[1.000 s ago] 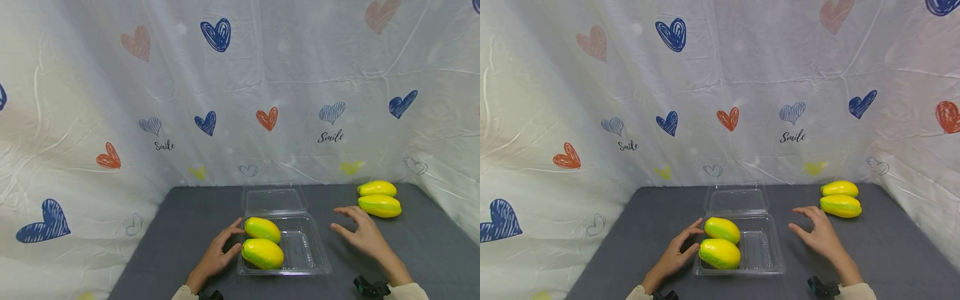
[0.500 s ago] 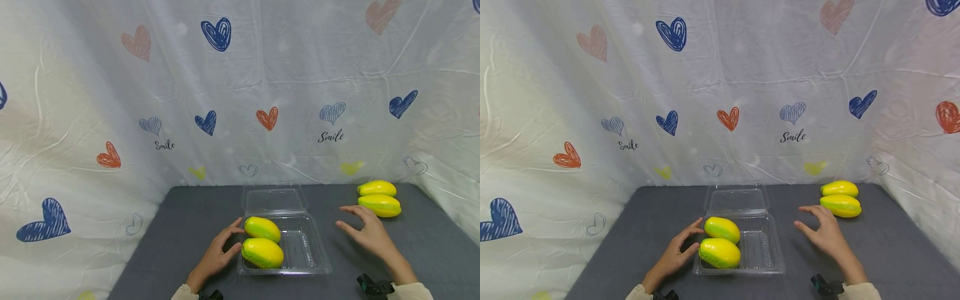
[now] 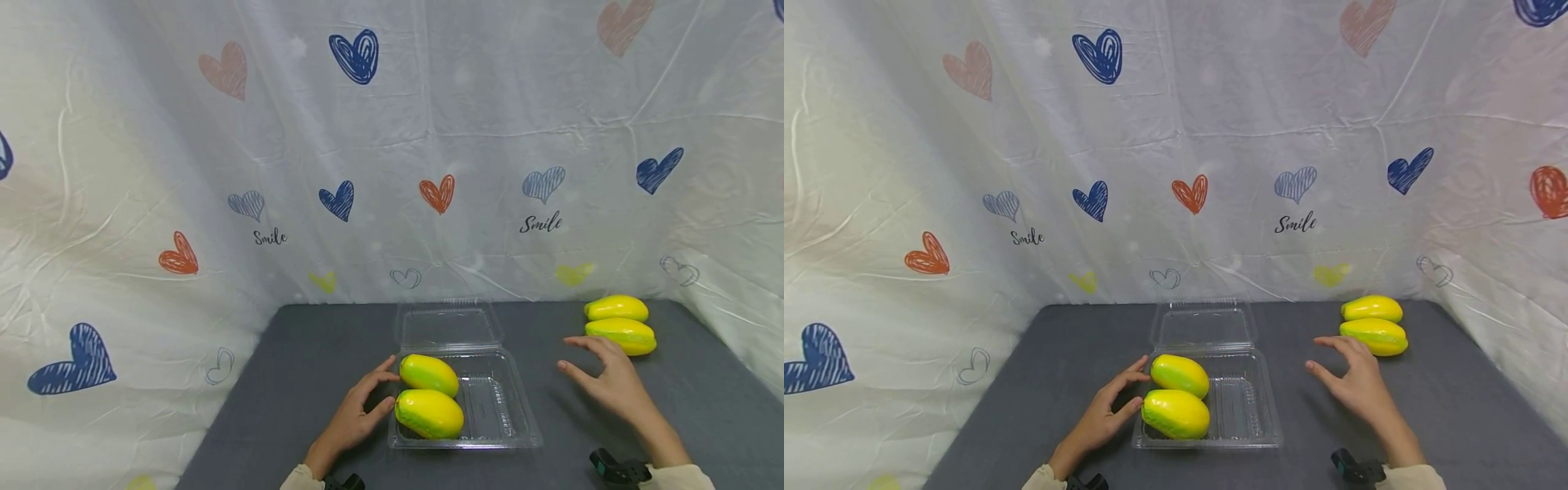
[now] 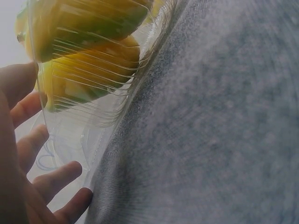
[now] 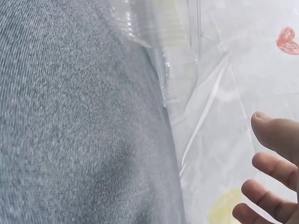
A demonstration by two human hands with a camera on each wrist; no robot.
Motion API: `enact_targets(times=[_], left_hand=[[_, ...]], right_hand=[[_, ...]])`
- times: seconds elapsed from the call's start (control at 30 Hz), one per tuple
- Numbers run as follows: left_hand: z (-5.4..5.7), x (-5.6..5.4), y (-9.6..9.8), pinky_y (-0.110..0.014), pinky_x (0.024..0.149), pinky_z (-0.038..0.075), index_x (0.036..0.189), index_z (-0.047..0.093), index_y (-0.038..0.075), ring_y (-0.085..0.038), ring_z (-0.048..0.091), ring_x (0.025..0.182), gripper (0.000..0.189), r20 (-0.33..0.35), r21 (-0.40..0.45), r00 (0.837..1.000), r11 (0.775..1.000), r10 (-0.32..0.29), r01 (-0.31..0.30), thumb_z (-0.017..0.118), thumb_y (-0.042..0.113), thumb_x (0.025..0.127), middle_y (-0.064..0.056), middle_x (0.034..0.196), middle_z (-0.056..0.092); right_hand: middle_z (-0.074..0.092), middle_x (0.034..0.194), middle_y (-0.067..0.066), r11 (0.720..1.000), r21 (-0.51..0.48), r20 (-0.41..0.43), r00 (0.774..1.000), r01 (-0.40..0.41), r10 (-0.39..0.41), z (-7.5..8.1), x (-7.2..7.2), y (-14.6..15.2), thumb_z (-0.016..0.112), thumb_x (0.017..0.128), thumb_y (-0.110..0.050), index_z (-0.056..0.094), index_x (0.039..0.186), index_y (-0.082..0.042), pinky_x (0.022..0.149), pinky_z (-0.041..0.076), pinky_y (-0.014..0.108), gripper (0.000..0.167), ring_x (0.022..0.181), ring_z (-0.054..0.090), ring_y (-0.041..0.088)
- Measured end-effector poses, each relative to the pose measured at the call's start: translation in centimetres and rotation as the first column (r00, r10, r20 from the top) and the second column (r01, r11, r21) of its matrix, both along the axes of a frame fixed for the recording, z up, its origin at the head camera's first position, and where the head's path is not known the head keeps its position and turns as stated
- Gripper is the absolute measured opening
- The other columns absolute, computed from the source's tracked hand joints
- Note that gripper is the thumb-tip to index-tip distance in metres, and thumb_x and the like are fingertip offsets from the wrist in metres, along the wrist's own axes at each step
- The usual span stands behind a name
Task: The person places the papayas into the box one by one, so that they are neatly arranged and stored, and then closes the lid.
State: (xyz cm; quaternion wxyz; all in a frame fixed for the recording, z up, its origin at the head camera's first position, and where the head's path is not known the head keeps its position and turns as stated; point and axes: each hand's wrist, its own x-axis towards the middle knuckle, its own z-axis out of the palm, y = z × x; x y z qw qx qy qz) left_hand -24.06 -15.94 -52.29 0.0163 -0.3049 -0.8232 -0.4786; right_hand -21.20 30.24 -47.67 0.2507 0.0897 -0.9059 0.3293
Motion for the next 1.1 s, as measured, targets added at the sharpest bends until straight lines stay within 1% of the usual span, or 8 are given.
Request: enact_targets(times=[0.2, 0.27, 0.33, 0.6, 0.83, 1.0, 1.1], left_hand=[[-0.1, -0.1, 0.0, -0.067, 0.116, 0.033, 0.136, 0.055, 0.037, -0.025, 0.031, 0.155, 0.032, 0.0, 0.003, 1.0, 1.0, -0.003, 0.003, 0.057, 0.025, 0.106, 0.007, 0.167, 0.033], [-0.1, -0.1, 0.0, -0.066, 0.117, 0.032, 0.135, 0.055, 0.037, -0.023, 0.031, 0.155, 0.032, 0.008, 0.002, 1.0, 1.0, 0.001, -0.001, 0.057, 0.026, 0.105, 0.008, 0.167, 0.032], [0.0, -0.1, 0.0, -0.067, 0.118, 0.031, 0.135, 0.055, 0.038, -0.021, 0.03, 0.155, 0.032, 0.015, 0.002, 1.0, 1.0, 0.002, -0.002, 0.058, 0.027, 0.105, 0.008, 0.167, 0.032], [0.2, 0.1, 0.1, -0.067, 0.118, 0.03, 0.135, 0.055, 0.037, -0.021, 0.03, 0.155, 0.032, 0.023, -0.001, 1.0, 1.0, 0.006, -0.006, 0.059, 0.026, 0.105, 0.012, 0.166, 0.032], [0.4, 0.2, 0.1, -0.067, 0.118, 0.029, 0.135, 0.055, 0.038, -0.021, 0.03, 0.155, 0.031, 0.03, -0.004, 1.0, 1.0, 0.003, -0.002, 0.058, 0.029, 0.105, 0.01, 0.166, 0.032], [0.3, 0.2, 0.1, -0.066, 0.118, 0.03, 0.135, 0.055, 0.037, -0.023, 0.03, 0.155, 0.032, 0.026, -0.005, 1.0, 1.0, 0.008, -0.008, 0.058, 0.027, 0.105, 0.01, 0.166, 0.033], [0.3, 0.2, 0.1, -0.066, 0.118, 0.03, 0.135, 0.055, 0.037, -0.022, 0.03, 0.155, 0.032, 0.024, -0.006, 1.0, 1.0, 0.009, -0.009, 0.058, 0.026, 0.105, 0.011, 0.166, 0.033]], right_hand=[[0.066, 0.12, 0.026, 1.0, -0.006, -0.006, 1.0, 0.007, -0.007, -0.1, 0.1, 0.5, 0.086, 0.082, -0.016, 0.068, 0.121, 0.0, 0.093, 0.038, 0.064, 0.046, 0.114, 0.053, 0.046], [0.066, 0.12, 0.027, 1.0, -0.007, -0.003, 1.0, 0.014, -0.014, -0.1, 0.1, 0.6, 0.086, 0.082, -0.016, 0.068, 0.121, 0.0, 0.093, 0.037, 0.064, 0.046, 0.114, 0.053, 0.046], [0.066, 0.121, 0.027, 1.0, -0.006, 0.002, 1.0, 0.022, -0.022, -0.1, 0.2, 0.7, 0.085, 0.082, -0.016, 0.067, 0.122, 0.0, 0.093, 0.037, 0.064, 0.046, 0.115, 0.053, 0.046], [0.064, 0.122, 0.028, 0.999, -0.006, 0.015, 0.999, 0.048, -0.048, 0.0, 0.4, 1.0, 0.085, 0.084, -0.018, 0.067, 0.122, 0.0, 0.092, 0.038, 0.063, 0.046, 0.115, 0.052, 0.045], [0.066, 0.119, 0.027, 0.999, -0.009, -0.021, 0.998, 0.052, -0.053, -0.3, 0.4, 1.3, 0.085, 0.082, -0.015, 0.068, 0.121, 0.001, 0.09, 0.038, 0.061, 0.045, 0.111, 0.052, 0.043], [0.066, 0.118, 0.026, 0.998, -0.003, -0.048, 0.997, 0.063, -0.063, -0.4, 0.3, 1.6, 0.086, 0.082, -0.015, 0.069, 0.12, 0.0, 0.089, 0.037, 0.06, 0.045, 0.109, 0.051, 0.041], [0.066, 0.117, 0.026, 0.998, -0.003, -0.067, 0.995, 0.067, -0.067, -0.5, 0.3, 1.7, 0.086, 0.081, -0.014, 0.069, 0.118, 0.001, 0.088, 0.037, 0.06, 0.044, 0.107, 0.051, 0.041]])
